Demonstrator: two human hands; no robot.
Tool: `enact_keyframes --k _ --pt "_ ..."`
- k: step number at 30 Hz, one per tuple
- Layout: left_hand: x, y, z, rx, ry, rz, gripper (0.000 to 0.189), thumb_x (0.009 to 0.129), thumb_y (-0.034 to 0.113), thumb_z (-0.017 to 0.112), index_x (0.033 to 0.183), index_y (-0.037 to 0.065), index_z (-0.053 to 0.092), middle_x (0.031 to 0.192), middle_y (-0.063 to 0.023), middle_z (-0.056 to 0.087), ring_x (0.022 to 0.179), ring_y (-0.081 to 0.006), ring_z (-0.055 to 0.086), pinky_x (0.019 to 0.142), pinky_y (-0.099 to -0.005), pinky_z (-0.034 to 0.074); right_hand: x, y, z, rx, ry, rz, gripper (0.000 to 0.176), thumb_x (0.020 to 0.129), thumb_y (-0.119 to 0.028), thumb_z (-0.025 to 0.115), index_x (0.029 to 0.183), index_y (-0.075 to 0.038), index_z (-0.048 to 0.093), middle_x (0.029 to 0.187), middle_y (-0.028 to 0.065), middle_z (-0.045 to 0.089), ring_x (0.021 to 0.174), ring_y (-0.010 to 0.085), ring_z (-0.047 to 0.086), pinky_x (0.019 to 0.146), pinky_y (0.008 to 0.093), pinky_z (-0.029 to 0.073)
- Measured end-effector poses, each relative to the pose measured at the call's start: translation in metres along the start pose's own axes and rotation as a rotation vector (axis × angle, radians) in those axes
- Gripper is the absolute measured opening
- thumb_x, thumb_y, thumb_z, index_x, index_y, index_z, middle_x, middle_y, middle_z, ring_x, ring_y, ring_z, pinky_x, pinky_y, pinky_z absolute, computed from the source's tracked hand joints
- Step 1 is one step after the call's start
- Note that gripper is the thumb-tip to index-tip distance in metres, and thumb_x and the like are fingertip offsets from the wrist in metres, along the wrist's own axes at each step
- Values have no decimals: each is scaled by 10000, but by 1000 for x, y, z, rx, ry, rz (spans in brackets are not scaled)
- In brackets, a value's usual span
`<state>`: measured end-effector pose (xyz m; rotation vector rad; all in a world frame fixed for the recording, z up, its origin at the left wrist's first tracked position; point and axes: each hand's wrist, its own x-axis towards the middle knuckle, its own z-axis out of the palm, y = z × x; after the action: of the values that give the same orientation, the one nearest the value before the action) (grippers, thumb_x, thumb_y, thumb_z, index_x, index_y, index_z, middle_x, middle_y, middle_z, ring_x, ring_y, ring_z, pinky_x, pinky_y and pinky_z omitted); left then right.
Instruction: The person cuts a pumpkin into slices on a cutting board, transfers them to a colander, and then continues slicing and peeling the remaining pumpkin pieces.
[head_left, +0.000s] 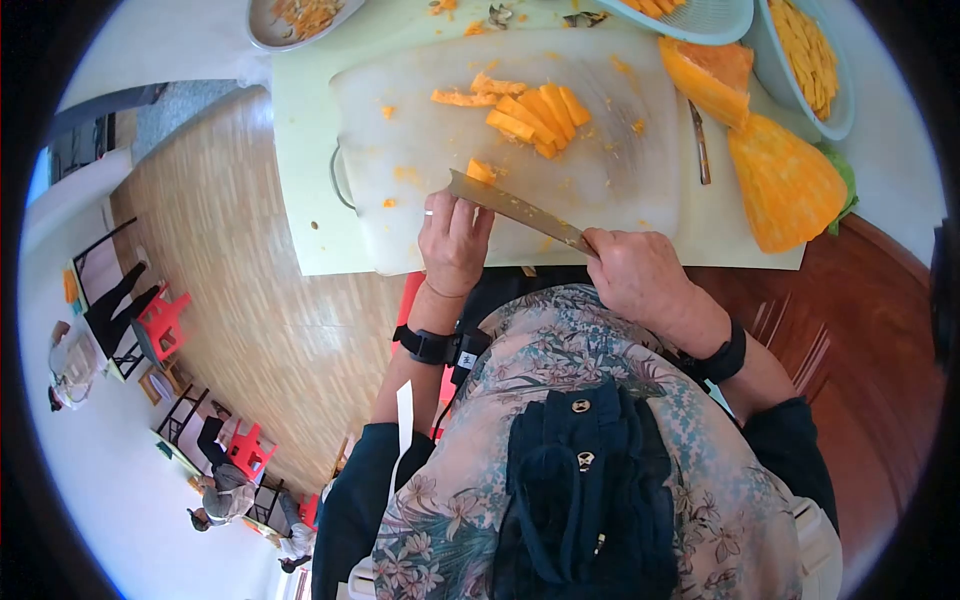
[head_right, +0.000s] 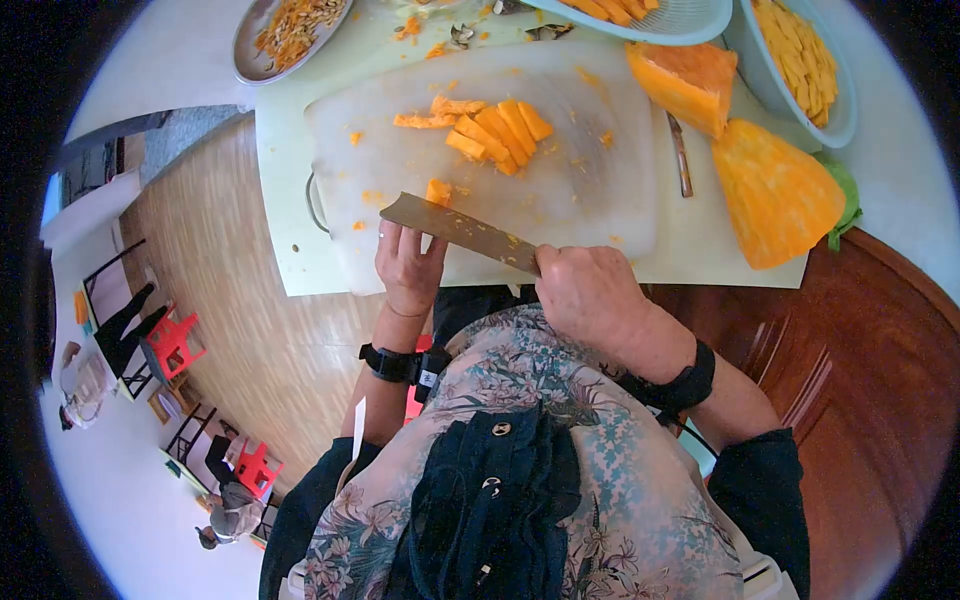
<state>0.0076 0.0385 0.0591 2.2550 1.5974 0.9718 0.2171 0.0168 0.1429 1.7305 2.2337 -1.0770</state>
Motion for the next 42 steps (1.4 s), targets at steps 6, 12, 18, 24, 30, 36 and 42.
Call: enact_keyframes --k 6,12,18,24,30,36,42 --pt "-1 0 4 19 41 52 305 626 -41 694 898 9 565 854 -129 544 761 -292 557 635 -352 467 -4 2 -2 17 24 -23 149 754 -120 526 763 23 570 618 214 595 589 368 610 592 444 495" --pt "-3 1 7 25 50 49 305 630 -47 682 905 11 566 863 -126 548 748 -287 562 632 -344 467 1 3 -3 51 7 -22 148 749 -111 514 731 23 575 613 221 587 598 385 601 587 457 484" --pt "-3 2 8 37 46 55 302 626 -52 677 901 -1 562 875 -129 553 757 -288 565 638 -341 479 8 0 -2 83 -10 -18 149 741 -101 504 705 21 581 609 227 582 597 392 597 583 464 478" --pt "-5 -1 11 37 59 47 302 626 -53 675 907 -9 572 884 -133 556 774 -293 569 649 -345 491 16 -3 -4 75 2 -33 159 728 -107 512 703 27 595 619 234 585 608 391 603 598 451 486" --pt "-4 -2 12 49 64 45 287 627 -49 676 889 -5 566 879 -136 556 775 -294 569 648 -346 492 22 -10 -4 94 -9 -6 156 712 -102 515 693 23 608 630 236 589 616 389 609 601 449 491" --pt "-4 -4 12 45 53 20 273 633 -44 673 874 7 555 854 -127 550 749 -286 565 635 -342 490 31 -9 -1 67 -11 -11 142 716 -98 512 710 7 609 637 224 592 621 387 606 607 462 487" --pt "-4 -5 12 39 48 21 271 635 -44 671 874 8 555 852 -123 553 747 -279 567 628 -339 488 40 -8 5 49 -23 -81 131 699 -90 526 674 2 616 635 224 594 625 385 610 607 453 493"
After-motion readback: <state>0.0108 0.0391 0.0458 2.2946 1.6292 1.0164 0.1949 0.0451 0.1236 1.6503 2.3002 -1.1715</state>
